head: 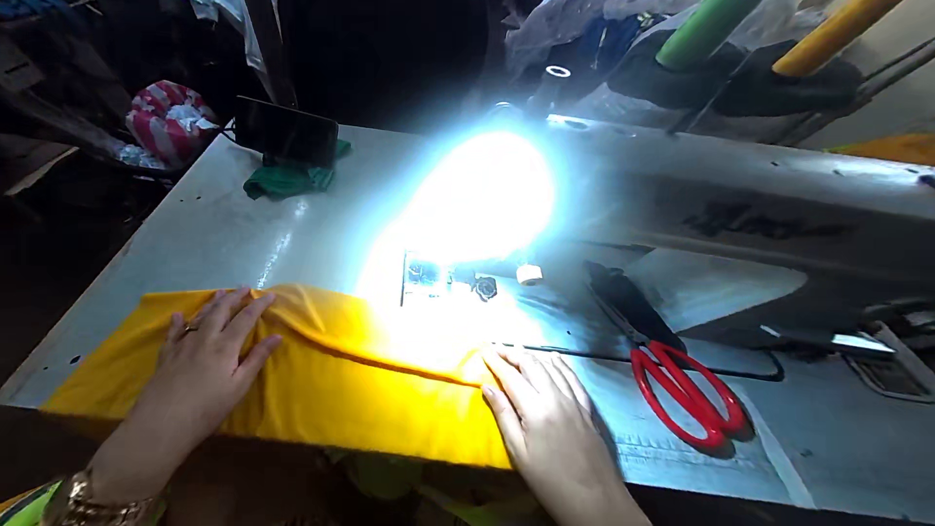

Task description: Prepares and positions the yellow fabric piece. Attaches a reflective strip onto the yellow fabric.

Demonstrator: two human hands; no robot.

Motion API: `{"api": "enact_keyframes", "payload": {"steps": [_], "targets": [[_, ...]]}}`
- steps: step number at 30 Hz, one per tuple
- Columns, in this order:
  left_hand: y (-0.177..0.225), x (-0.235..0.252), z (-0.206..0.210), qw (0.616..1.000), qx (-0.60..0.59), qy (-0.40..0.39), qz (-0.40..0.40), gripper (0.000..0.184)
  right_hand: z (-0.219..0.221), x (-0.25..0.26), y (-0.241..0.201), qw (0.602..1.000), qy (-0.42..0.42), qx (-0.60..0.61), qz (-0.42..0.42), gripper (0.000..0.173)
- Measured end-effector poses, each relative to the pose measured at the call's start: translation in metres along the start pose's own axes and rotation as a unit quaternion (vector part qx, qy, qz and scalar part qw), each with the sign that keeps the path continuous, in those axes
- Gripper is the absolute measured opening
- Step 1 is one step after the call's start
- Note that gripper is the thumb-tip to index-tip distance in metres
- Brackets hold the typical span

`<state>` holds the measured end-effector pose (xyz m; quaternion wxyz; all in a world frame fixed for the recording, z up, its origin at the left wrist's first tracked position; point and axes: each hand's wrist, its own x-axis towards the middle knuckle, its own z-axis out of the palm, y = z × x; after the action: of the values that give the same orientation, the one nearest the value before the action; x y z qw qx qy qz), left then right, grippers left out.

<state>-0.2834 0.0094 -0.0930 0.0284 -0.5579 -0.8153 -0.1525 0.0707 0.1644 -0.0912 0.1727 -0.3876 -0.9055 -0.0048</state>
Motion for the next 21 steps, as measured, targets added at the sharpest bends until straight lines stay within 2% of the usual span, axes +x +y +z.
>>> {"api": "enact_keyframes", "payload": {"steps": [3,4,7,10,12,14,16,19,21], "targets": [[0.005,0.002,0.003,0.999,-0.005,0.037,-0.001,0.063,-0.007,0.013,-0.004,0.999,-0.005,-0.002,0.054,0.054],[0.006,0.002,0.005,0.999,-0.014,0.038,0.006,0.060,-0.007,0.020,-0.006,0.998,-0.006,-0.004,0.067,0.051],[0.007,-0.001,0.012,1.000,-0.024,0.011,0.007,0.058,0.001,0.041,-0.007,0.999,-0.017,0.000,0.051,0.026],[0.005,-0.001,0.010,1.000,-0.021,0.005,0.003,0.061,-0.005,0.065,0.002,0.995,0.097,-0.027,-0.001,0.024],[0.004,-0.001,0.008,1.000,-0.018,-0.001,-0.002,0.063,-0.013,0.075,0.006,0.991,0.128,-0.028,0.018,0.026],[0.003,0.000,0.008,1.000,-0.014,0.008,-0.001,0.064,-0.012,0.070,0.006,0.995,0.093,-0.037,0.030,0.032],[0.002,-0.002,0.010,0.999,-0.019,0.037,0.012,0.063,-0.007,0.047,0.005,0.997,0.056,-0.045,0.007,0.033],[0.002,-0.012,0.011,0.992,-0.046,0.090,0.073,0.049,-0.002,0.010,0.001,0.999,0.024,-0.043,-0.023,0.035],[0.003,-0.016,0.012,0.986,-0.075,0.093,0.115,0.044,-0.001,-0.009,0.000,0.999,0.009,-0.050,-0.019,0.039]]}}
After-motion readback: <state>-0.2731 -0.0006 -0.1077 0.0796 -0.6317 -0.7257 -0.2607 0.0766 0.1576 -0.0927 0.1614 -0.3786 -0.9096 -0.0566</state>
